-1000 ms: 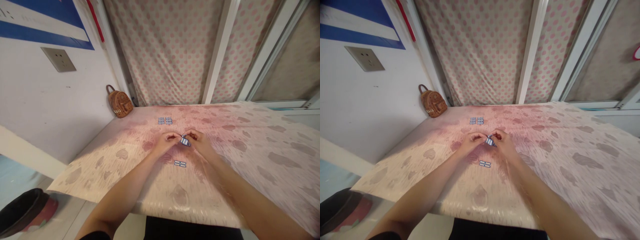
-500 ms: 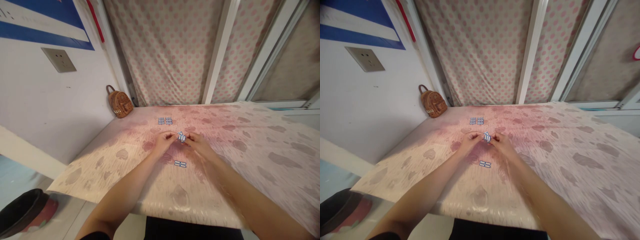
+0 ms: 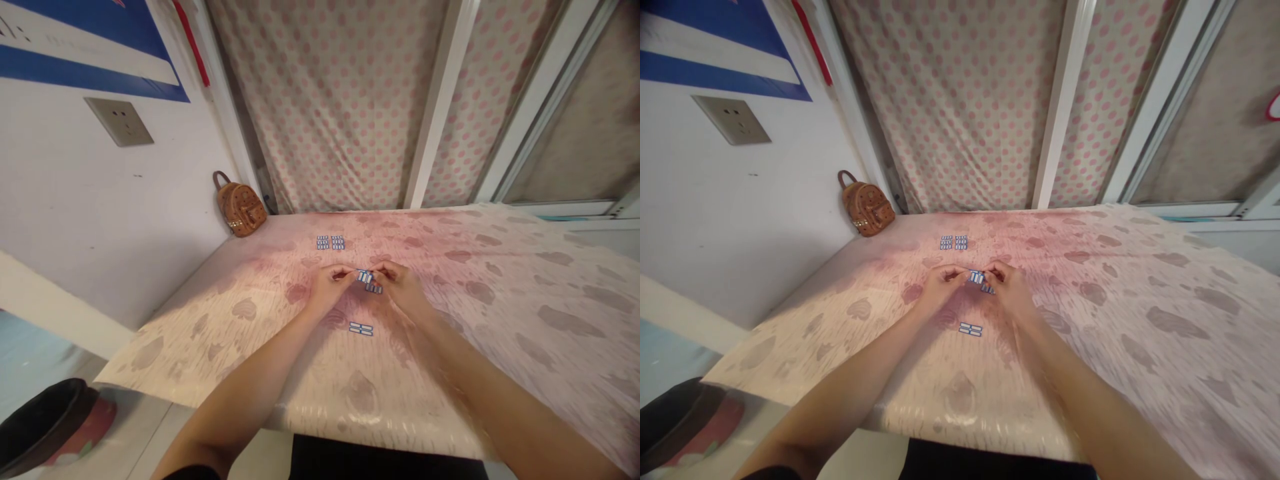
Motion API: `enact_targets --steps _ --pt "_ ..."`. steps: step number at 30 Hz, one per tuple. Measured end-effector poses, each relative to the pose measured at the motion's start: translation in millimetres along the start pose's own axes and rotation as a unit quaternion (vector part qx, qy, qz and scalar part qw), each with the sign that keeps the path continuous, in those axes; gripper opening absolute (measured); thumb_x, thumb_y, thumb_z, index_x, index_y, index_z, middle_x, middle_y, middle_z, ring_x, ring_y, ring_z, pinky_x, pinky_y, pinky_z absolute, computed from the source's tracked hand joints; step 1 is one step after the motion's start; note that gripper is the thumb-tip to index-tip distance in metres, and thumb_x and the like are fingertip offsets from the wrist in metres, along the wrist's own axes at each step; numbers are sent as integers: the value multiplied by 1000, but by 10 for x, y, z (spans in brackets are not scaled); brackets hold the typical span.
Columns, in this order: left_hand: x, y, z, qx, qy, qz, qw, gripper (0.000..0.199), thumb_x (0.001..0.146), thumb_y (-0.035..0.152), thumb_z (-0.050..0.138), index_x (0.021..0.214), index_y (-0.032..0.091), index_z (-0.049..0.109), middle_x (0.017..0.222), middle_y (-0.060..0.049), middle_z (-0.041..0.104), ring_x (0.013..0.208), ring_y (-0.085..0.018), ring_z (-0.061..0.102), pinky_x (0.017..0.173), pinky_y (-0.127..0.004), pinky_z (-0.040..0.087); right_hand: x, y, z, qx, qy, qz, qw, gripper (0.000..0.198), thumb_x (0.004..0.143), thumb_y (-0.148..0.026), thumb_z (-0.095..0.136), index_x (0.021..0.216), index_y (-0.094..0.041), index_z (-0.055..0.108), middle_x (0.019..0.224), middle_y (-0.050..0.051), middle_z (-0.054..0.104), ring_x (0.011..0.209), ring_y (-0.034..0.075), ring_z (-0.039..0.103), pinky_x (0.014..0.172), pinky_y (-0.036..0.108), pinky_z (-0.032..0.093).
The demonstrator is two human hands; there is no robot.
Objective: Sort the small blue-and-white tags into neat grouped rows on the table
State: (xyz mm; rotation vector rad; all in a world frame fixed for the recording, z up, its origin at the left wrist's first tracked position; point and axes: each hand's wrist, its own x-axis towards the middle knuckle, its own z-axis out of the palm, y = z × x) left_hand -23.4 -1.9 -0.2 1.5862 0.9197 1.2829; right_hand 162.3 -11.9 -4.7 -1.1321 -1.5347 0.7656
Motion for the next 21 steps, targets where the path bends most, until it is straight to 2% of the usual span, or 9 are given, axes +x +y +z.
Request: enact_targets --steps 5,8,13,17,21 --pt "-20 8 21 -2 4 -7 1000 22 80 37 73 79 15 77 75 -5 72 67 -16 61 68 -27 46 11 44 21 20 -17 11 1000 19 81 -37 58 83 -22 69 70 1 68 65 19 65 65 33 52" --pt "-16 -18 31 -1 14 -10 1000 21 81 36 71 79 15 77 74 -5 72 67 -15 61 67 -26 46 5 51 42 50 -1 24 998 23 84 -43 58 88 -22 66 76 2 68 64 19 66 66 34 54" --pt "0 -54 40 -21 41 -27 999 22 80 37 72 78 16 77 76 -5 73 68 -16 62 68 -27 48 -33 -4 74 50 -12 -10 999 24 83 -40 65 101 -25 60 86 1 66 74 19 66 70 33 53" --pt "-1 -48 42 -23 37 -28 999 23 80 39 72 78 16 76 76 -5 73 68 -16 63 69 -27 49 -48 -22 92 14 -39 -36 999 16 82 -34 64 93 -25 59 84 0 65 76 18 63 71 31 50" --pt "-14 -23 42 -9 26 -18 999 23 82 38 71 78 16 76 74 -5 71 68 -16 63 68 -27 47 -51 -6 89 4 -34 -45 998 12 86 -35 59 83 -24 56 75 -1 62 70 18 61 66 31 48"
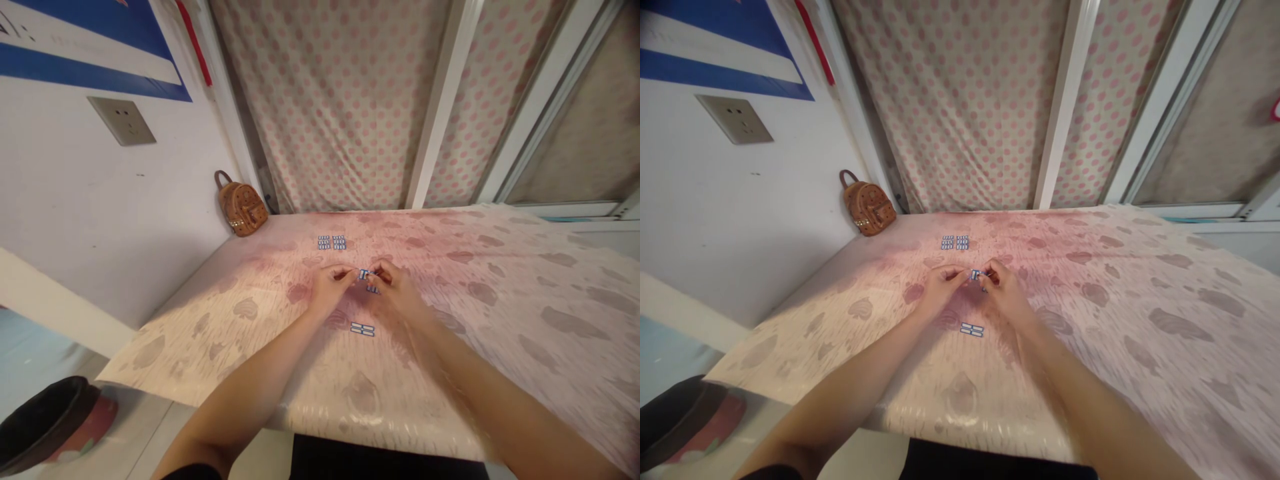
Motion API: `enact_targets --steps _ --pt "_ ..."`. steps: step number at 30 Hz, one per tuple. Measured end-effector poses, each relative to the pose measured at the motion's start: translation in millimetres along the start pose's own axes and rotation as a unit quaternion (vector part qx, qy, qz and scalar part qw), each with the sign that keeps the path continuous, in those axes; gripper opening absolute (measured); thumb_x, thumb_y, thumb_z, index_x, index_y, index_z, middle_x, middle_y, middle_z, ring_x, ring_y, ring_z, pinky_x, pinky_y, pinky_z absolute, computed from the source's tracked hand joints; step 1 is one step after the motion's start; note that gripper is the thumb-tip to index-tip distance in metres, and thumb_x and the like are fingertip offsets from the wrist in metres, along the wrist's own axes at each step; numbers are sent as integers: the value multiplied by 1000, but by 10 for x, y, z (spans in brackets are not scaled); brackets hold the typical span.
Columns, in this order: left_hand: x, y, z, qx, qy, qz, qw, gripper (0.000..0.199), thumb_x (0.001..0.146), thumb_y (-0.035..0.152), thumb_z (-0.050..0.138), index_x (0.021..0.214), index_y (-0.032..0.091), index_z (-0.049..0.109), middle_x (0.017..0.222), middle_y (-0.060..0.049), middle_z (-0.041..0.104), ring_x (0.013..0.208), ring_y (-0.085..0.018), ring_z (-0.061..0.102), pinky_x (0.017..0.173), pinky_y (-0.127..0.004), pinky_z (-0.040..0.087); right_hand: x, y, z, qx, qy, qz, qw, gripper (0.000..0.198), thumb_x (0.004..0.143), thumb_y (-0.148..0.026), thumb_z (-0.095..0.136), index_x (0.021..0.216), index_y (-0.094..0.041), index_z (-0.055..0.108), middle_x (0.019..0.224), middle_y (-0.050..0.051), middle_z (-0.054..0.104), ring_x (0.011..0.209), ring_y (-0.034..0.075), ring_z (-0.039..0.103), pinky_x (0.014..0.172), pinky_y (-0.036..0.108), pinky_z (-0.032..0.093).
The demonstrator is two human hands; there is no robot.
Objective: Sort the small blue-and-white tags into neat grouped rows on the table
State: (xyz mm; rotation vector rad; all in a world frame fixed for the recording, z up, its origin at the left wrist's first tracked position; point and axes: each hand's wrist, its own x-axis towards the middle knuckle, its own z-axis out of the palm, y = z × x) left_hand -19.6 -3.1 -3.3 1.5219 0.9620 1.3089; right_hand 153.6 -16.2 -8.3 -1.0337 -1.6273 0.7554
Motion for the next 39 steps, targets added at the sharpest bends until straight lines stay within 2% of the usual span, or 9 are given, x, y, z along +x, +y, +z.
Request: enact_targets --steps 3,8,16,29,31,35,39 --pt "-6 18 5 -26 -18 11 999 21 81 35 73 87 16 75 83 -7 73 73 -16 65 72 -27 49 -2 15 -7 -8 11 22 1000 16 87 -38 58 81 -24 56 73 0 64 69 18 62 66 32 47" --pt "1 12 9 -57 -25 -3 998 37 78 31 78 111 17 69 87 -6 74 78 -16 68 76 -28 49 7 34 -10 18 32 48 998 21 83 -43 61 78 -24 54 73 0 64 69 20 64 66 33 50" --pt "-11 11 18 -94 -37 -35 994 28 74 37 80 89 14 73 87 -8 75 72 -16 68 74 -29 52 -7 9 -9 12 20 43 999 19 84 -40 61 77 -23 55 75 1 65 71 19 64 67 32 49" --pt "-29 -32 37 -79 -21 -58 995 27 75 39 79 84 15 75 85 -8 75 74 -17 68 68 -26 51 -9 54 24 -56 32 38 997 16 83 -37 58 77 -23 53 75 1 64 71 19 63 68 32 49" --pt "-26 -34 43 -86 -6 -65 994 26 74 38 79 82 15 75 82 -7 75 72 -16 67 66 -25 50 -23 40 32 -78 44 18 996 13 83 -35 60 87 -23 54 84 2 65 77 20 64 73 34 50" --pt "-16 -42 61 -120 15 -83 989 26 71 37 80 81 14 74 78 -5 74 69 -14 66 67 -25 51 -48 -25 28 -121 27 -60 991 32 85 -28 60 117 -25 55 113 7 61 100 23 62 88 38 50" --pt "-20 -39 72 -125 16 -78 989 26 70 38 81 82 15 75 78 -5 73 68 -13 65 66 -24 50 -47 -90 12 -160 2 -103 982 26 87 -21 55 113 -25 57 111 7 60 102 24 60 89 38 49"
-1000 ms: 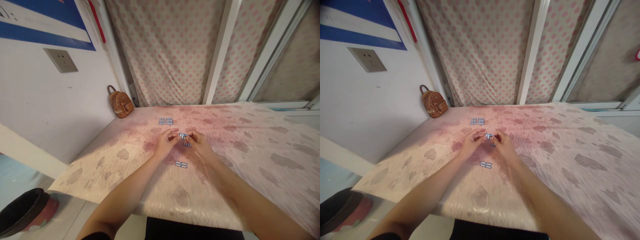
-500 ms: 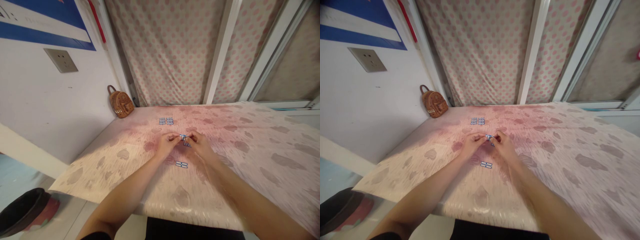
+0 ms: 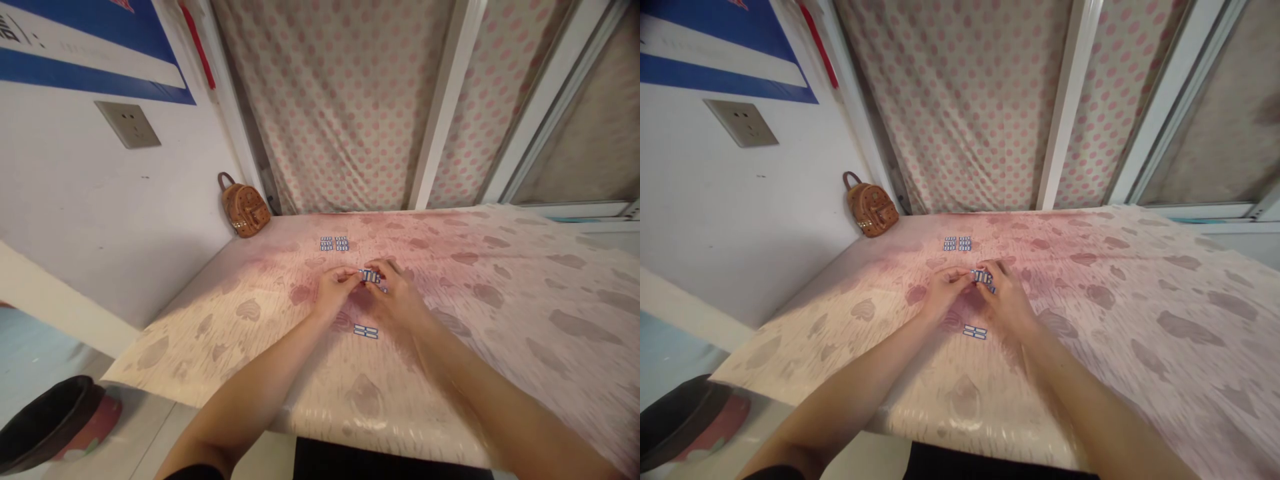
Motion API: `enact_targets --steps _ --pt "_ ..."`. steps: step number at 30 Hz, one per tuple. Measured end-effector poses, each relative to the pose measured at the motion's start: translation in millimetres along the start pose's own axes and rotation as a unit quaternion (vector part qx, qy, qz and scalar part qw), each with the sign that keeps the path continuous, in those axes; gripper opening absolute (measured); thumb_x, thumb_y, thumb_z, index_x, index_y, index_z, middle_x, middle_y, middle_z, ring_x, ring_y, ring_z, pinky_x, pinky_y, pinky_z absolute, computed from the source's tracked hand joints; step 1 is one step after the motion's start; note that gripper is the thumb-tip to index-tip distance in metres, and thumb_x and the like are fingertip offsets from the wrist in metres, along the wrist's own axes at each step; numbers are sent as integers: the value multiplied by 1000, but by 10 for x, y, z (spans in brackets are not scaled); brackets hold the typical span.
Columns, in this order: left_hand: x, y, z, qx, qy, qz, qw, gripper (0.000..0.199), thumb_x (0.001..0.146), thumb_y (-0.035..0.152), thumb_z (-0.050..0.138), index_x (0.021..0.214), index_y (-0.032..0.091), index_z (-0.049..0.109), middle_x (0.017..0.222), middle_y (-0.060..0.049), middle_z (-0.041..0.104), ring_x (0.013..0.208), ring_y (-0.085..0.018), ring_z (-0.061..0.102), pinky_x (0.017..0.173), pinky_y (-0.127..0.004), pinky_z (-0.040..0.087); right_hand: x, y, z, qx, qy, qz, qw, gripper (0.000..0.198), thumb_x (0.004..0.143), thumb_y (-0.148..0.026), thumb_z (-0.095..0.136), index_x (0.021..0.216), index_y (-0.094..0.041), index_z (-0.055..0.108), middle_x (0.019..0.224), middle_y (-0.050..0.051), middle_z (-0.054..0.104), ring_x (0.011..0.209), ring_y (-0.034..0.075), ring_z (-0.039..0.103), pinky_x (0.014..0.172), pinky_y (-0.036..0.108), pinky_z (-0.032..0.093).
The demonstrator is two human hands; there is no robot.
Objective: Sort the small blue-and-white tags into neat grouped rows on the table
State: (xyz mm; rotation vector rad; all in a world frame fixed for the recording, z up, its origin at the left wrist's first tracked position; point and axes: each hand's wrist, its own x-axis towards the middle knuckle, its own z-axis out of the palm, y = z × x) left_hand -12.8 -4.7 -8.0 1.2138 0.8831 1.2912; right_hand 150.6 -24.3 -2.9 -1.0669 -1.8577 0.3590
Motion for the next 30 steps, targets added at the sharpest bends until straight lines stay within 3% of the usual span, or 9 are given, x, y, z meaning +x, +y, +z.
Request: enact_targets --steps 4,11,18,21,24,30 --pt "-15 8 1 9 5 13 1000 24 72 37 80 81 15 75 78 -5 73 69 -14 65 67 -24 50 9 -20 -12 -26 4 -13 1000 17 88 -18 53 103 -24 59 105 6 59 96 23 61 84 37 50" --pt "-13 7 11 -14 16 -22 1000 24 71 35 81 82 15 75 78 -5 73 71 -14 67 70 -26 52 7 -33 -12 -60 13 -28 998 15 91 -21 53 103 -24 61 104 7 58 95 24 62 83 38 51" --pt "-25 50 23 -38 15 -12 999 28 68 38 83 82 16 73 80 -5 74 72 -16 69 74 -28 54 -10 5 17 -21 35 21 999 25 92 -30 55 115 -24 60 111 7 64 95 23 64 85 37 50" --pt "-24 55 21 -38 19 -10 999 29 67 40 84 81 16 73 80 -4 74 72 -15 69 70 -26 52 -16 50 38 28 46 79 995 18 93 -35 54 104 -23 62 97 5 69 83 21 65 75 33 49" --pt "-22 51 19 -22 16 -14 1000 28 68 40 82 81 17 73 79 -4 74 73 -15 69 68 -24 51 -7 79 50 55 29 95 994 17 92 -35 52 85 -22 61 79 2 67 72 19 62 67 30 46" --pt "8 46 -23 12 34 -2 999 18 71 34 78 77 17 73 72 -2 70 68 -14 64 63 -24 49 27 170 -24 23 16 118 993 21 94 -34 46 83 -22 60 78 2 67 73 19 63 66 29 45"
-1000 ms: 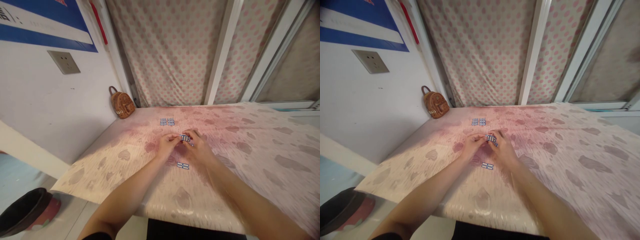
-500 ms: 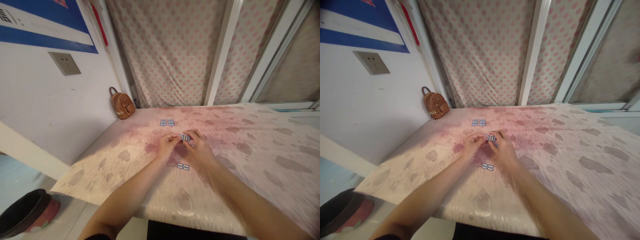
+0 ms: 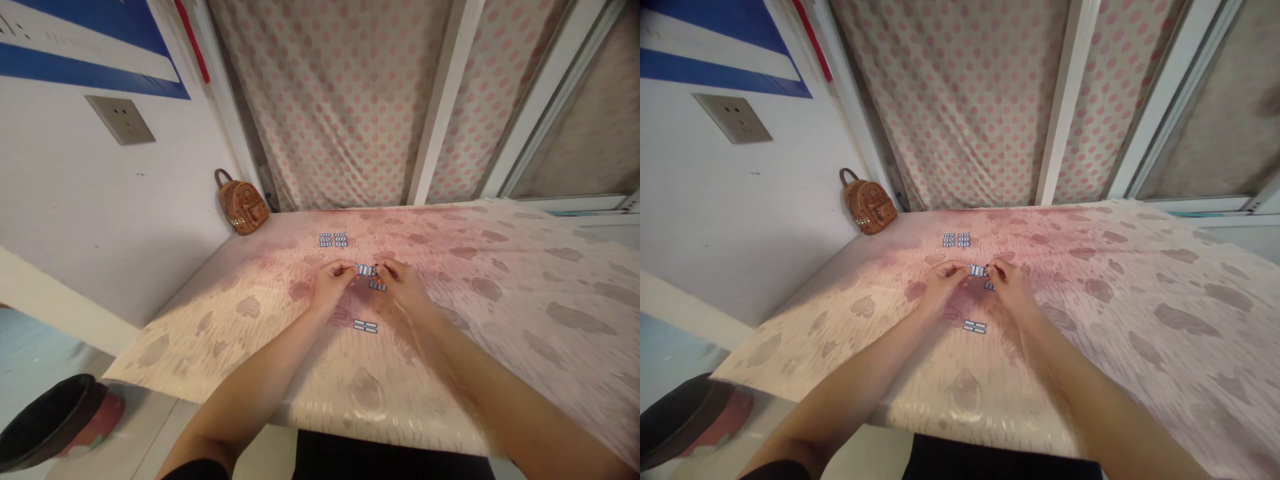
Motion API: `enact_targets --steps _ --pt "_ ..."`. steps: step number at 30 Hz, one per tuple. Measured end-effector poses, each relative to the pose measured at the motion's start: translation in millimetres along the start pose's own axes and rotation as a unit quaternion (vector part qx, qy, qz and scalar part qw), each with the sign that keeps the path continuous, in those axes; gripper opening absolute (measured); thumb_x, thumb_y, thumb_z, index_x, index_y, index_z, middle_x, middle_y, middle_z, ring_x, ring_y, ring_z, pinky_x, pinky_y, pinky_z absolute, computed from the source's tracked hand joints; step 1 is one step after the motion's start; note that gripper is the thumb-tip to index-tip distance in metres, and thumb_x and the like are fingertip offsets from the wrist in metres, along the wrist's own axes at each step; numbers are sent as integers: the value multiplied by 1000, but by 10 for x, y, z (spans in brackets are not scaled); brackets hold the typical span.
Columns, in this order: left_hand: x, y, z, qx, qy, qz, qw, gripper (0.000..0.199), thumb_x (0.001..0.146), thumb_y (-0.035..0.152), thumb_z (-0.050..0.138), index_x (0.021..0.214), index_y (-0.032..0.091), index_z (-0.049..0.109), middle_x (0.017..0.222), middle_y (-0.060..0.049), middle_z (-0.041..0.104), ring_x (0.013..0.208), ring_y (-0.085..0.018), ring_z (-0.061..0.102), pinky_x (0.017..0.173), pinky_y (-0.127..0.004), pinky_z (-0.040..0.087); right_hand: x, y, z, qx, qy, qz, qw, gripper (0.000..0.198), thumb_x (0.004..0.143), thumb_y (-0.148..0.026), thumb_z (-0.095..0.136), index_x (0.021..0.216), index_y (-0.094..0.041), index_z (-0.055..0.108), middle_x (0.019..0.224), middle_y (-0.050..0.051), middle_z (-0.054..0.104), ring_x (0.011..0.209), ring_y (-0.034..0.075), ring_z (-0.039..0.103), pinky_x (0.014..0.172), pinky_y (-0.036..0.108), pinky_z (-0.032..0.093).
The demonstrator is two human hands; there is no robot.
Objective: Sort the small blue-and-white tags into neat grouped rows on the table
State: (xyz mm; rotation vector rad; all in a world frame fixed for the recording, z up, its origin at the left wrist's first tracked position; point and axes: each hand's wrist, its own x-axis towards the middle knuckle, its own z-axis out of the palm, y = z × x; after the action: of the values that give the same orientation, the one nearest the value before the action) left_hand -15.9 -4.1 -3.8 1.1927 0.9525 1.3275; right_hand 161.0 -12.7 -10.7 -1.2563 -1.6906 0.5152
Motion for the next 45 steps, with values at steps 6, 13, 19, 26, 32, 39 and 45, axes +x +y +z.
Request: enact_targets --steps 6,13,19,26,32,39,45 --pt "88 -14 -109 40 49 32 997 13 73 29 73 75 17 74 72 -3 71 67 -15 63 64 -26 47 -5 189 -49 -231 -31 41 972 11 81 -15 63 92 -18 63 94 9 66 85 22 63 74 32 45" --pt "96 -49 -113 48 48 37 997 14 73 31 73 75 17 74 72 -3 71 67 -15 62 63 -25 47 -26 271 42 -254 -63 -3 965 11 77 -14 67 85 -19 62 90 8 63 76 20 62 70 30 45" --pt "104 -74 -115 51 36 27 998 14 73 30 73 76 17 74 72 -3 71 67 -15 63 64 -26 48 -16 265 23 -242 -70 25 968 8 78 -16 67 77 -20 60 85 8 64 71 20 62 64 29 44" --pt "104 -88 -124 64 37 28 997 11 74 27 72 75 16 74 70 -2 70 64 -14 61 61 -24 46 -29 137 21 -224 -61 32 972 6 82 -13 59 80 -19 60 81 4 64 70 18 59 62 27 37" --pt "101 -84 -129 79 32 36 996 12 76 27 72 76 16 75 70 -3 71 63 -14 63 59 -24 45 0 -26 -65 -77 0 17 997 20 92 -27 47 88 -21 66 69 1 65 65 19 60 63 28 39" --pt "66 -75 -81 56 10 13 998 15 76 31 74 79 16 74 74 -5 74 68 -17 69 60 -24 49 -22 -103 -27 -41 -40 -8 998 25 88 -29 45 68 -21 58 64 1 62 59 17 55 60 30 36" --pt "43 -86 -53 34 -30 11 999 26 74 39 80 81 16 74 79 -7 75 71 -18 71 64 -25 52 -41 -101 -11 -100 1 0 995 21 86 -32 55 67 -22 55 60 0 60 56 17 54 55 29 32"
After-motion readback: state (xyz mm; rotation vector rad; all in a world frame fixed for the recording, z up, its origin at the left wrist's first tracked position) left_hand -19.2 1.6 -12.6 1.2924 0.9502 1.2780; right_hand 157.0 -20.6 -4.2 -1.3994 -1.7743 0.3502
